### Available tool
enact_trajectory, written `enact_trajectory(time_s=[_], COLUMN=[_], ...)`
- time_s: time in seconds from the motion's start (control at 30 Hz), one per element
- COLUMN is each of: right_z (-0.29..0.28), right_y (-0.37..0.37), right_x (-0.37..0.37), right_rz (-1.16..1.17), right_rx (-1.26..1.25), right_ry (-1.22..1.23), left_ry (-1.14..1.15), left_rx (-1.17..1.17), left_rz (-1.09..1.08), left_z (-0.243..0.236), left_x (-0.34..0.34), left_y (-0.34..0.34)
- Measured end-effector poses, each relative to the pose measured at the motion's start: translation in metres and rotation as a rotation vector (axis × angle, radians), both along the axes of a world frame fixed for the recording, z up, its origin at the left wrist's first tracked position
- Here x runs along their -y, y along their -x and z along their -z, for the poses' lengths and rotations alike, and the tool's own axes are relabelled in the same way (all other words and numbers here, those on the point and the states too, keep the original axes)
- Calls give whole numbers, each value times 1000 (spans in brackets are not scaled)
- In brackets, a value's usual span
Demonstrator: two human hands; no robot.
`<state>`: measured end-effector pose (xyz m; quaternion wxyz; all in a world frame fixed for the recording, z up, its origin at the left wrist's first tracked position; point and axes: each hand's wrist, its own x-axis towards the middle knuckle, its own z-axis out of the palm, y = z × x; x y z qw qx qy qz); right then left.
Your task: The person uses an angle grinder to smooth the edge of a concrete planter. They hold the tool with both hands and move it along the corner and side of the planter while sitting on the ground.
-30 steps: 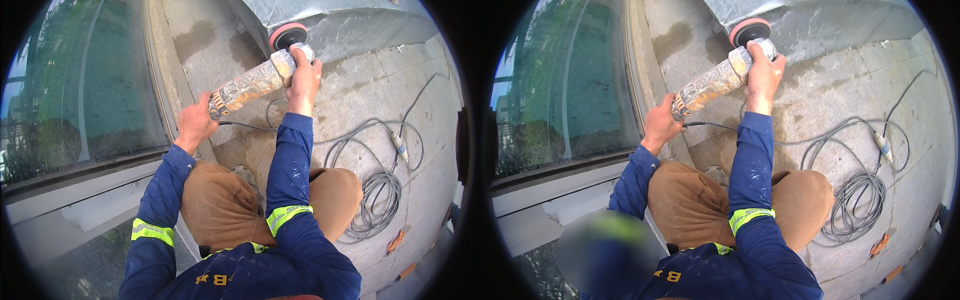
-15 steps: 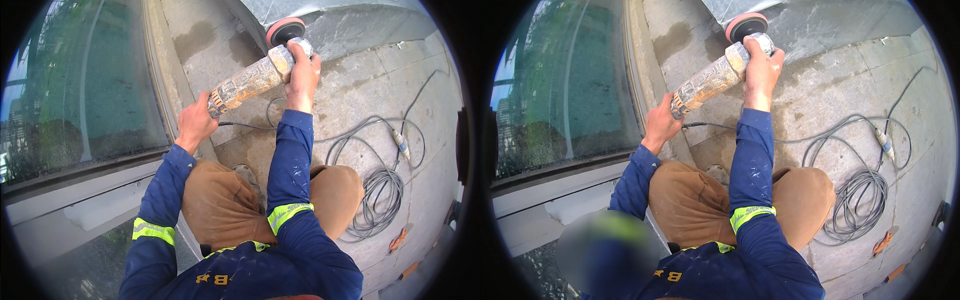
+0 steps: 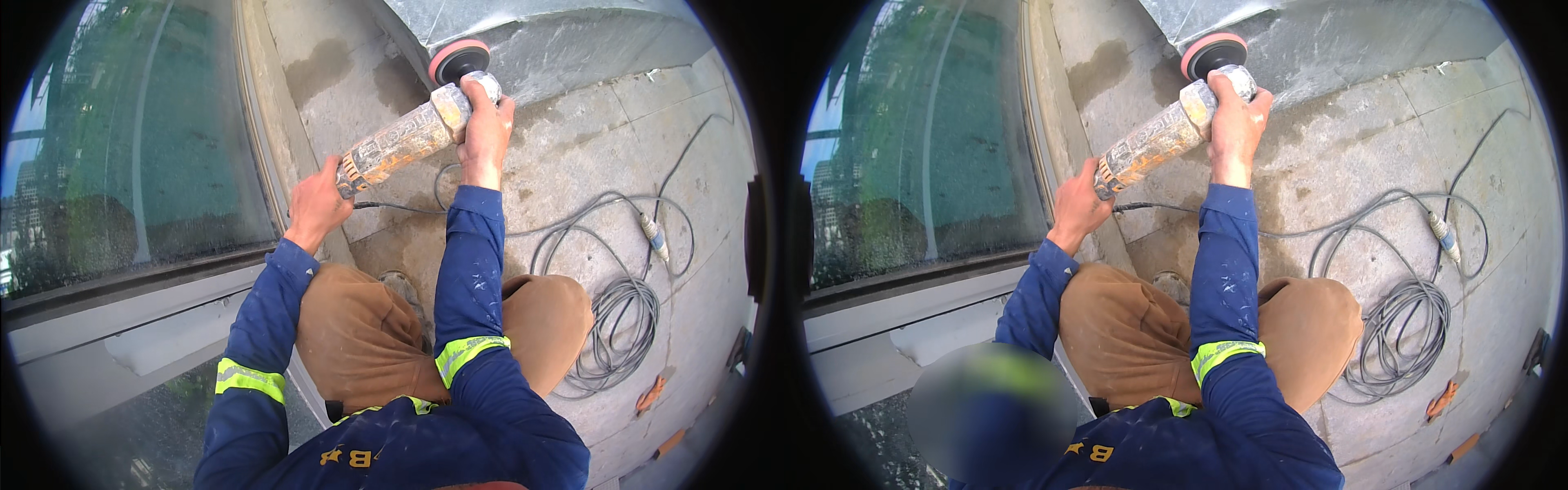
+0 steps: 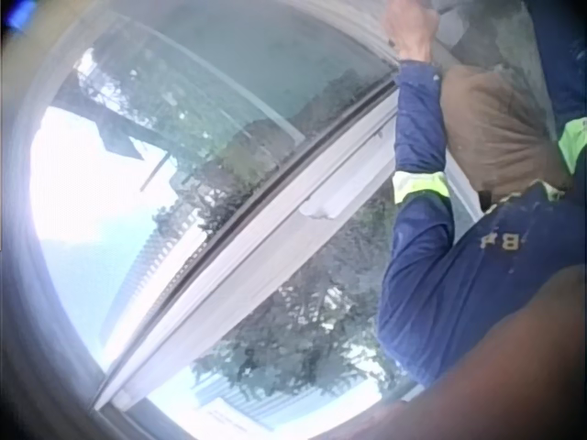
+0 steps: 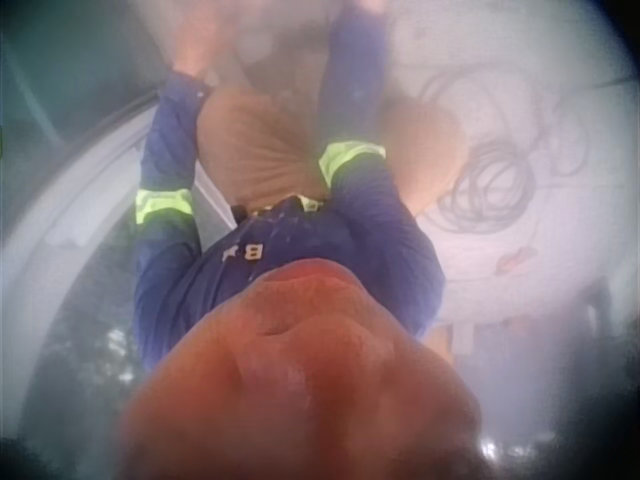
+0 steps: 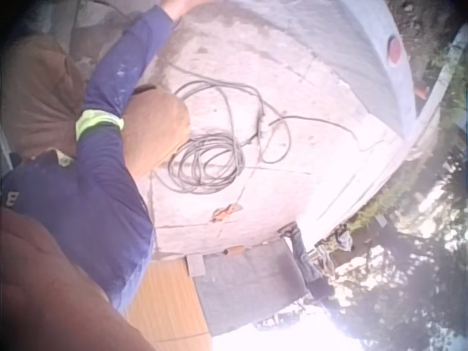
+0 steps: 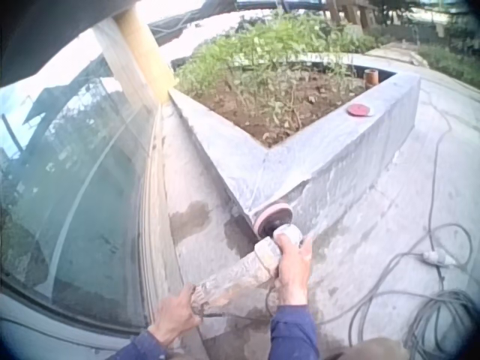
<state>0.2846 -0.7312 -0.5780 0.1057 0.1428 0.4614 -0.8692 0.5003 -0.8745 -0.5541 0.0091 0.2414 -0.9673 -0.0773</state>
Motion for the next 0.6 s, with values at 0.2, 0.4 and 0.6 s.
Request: enact_trajectory(time_s=[0.2, 0.4, 0.6], right_z=[-3, -7, -7], right_y=[-3, -10, -8], right_x=[-2, 6, 2], right_rz=[-47, -51, -65], right_rx=[-8, -96, -10], right_ry=[27, -72, 52], left_ry=[0, -23, 4], left_rx=[-47, -52, -1], left_rz=[5, -33, -39], left_z=[-3, 0, -10], left_x=[-2, 2, -3], left_y=[-5, -12, -10])
